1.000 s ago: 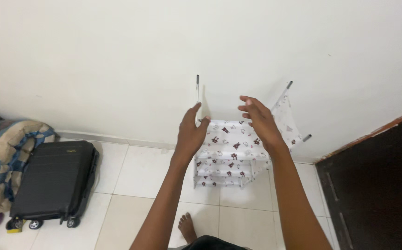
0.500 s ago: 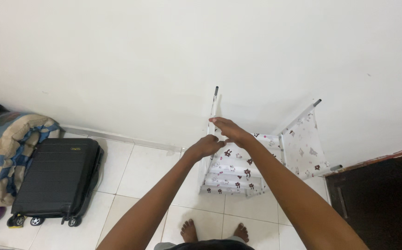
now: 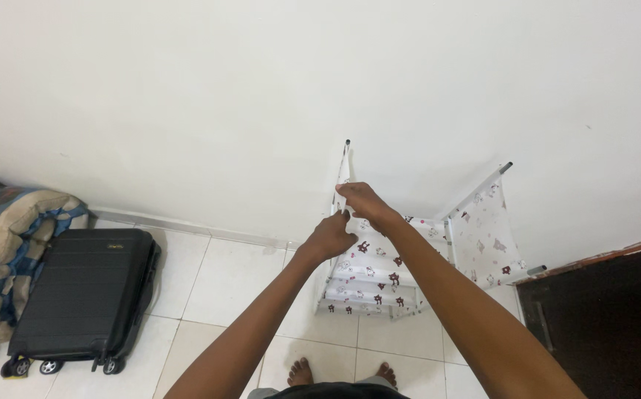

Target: The person assembles a small shelving unit by inserting metal rods into a fabric frame and connecting them with plastic corner pieces. They repeatedly insert and remove rods to fit the fabric and plastic connectors, then place the assembled unit on the floor.

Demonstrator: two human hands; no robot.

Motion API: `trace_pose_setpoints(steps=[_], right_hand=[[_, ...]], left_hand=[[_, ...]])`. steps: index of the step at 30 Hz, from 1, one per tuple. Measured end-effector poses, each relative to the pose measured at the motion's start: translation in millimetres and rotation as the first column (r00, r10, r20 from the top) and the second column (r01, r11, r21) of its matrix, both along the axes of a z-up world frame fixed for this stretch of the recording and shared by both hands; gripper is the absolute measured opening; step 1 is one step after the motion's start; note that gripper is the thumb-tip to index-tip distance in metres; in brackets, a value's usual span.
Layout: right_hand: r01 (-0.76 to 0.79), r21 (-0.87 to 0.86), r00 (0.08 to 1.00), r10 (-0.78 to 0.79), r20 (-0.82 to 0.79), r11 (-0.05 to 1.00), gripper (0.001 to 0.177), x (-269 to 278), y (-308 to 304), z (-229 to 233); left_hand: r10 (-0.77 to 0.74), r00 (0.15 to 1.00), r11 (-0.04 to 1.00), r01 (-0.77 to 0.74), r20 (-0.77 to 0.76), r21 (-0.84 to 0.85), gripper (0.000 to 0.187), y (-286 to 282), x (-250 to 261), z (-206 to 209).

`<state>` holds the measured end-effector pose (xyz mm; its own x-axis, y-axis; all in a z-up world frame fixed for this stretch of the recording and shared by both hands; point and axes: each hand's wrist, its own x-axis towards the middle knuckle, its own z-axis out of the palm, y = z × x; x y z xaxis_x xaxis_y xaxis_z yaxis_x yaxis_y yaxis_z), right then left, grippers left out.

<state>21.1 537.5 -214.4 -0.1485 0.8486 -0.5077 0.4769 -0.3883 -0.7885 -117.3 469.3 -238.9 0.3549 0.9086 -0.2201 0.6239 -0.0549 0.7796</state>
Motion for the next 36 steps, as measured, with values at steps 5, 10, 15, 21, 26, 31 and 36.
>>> trace_pose_setpoints(steps=[5, 10, 15, 21, 26, 31, 36], right_hand=[[0.031, 0.034, 0.998, -0.029, -0.056, 0.999, 0.062, -3.7, 8.3, 10.1], [0.081, 0.016, 0.995, -0.080, -0.060, 0.997, 0.060, -6.6, 18.5, 9.5], [0.099, -0.009, 0.993, -0.099, -0.058, 0.995, 0.061, -7.9, 38.8, 22.6], [0.102, 0.157, 0.993, -0.091, -0.070, 0.982, 0.044, -11.0, 43.8, 71.6], [0.070, 0.393, 0.993, -0.025, -0.119, 0.917, 0.032, -11.4, 40.4, 144.3], [0.155, 0.485, 0.985, -0.096, -0.145, 0.861, 0.036, -11.1, 33.5, 214.0], [0.221, 0.650, 0.970, -0.094, -0.225, 0.727, 0.028, 8.4, 15.5, 274.1]], left_hand=[[-0.006, 1.000, 0.967, 0.006, -0.003, 0.254, 0.063, 8.9, -1.3, -11.0], [0.012, 1.000, 0.960, -0.011, -0.001, 0.279, 0.073, 18.9, -0.6, -26.3], [-0.008, 1.000, 0.941, 0.001, 0.019, 0.338, 0.075, 38.2, -11.9, -9.1], [0.042, 0.989, 0.950, -0.084, 0.143, 0.300, 0.076, 28.8, -12.5, 66.8], [0.073, 0.953, 0.919, -0.179, 0.295, 0.352, 0.074, 8.2, -15.9, 152.1], [0.140, 0.821, 0.889, -0.351, 0.554, 0.295, 0.088, -20.0, -17.8, 203.9], [0.114, 0.820, 0.956, -0.244, 0.561, 0.163, 0.086, -31.7, -22.9, 208.4]])
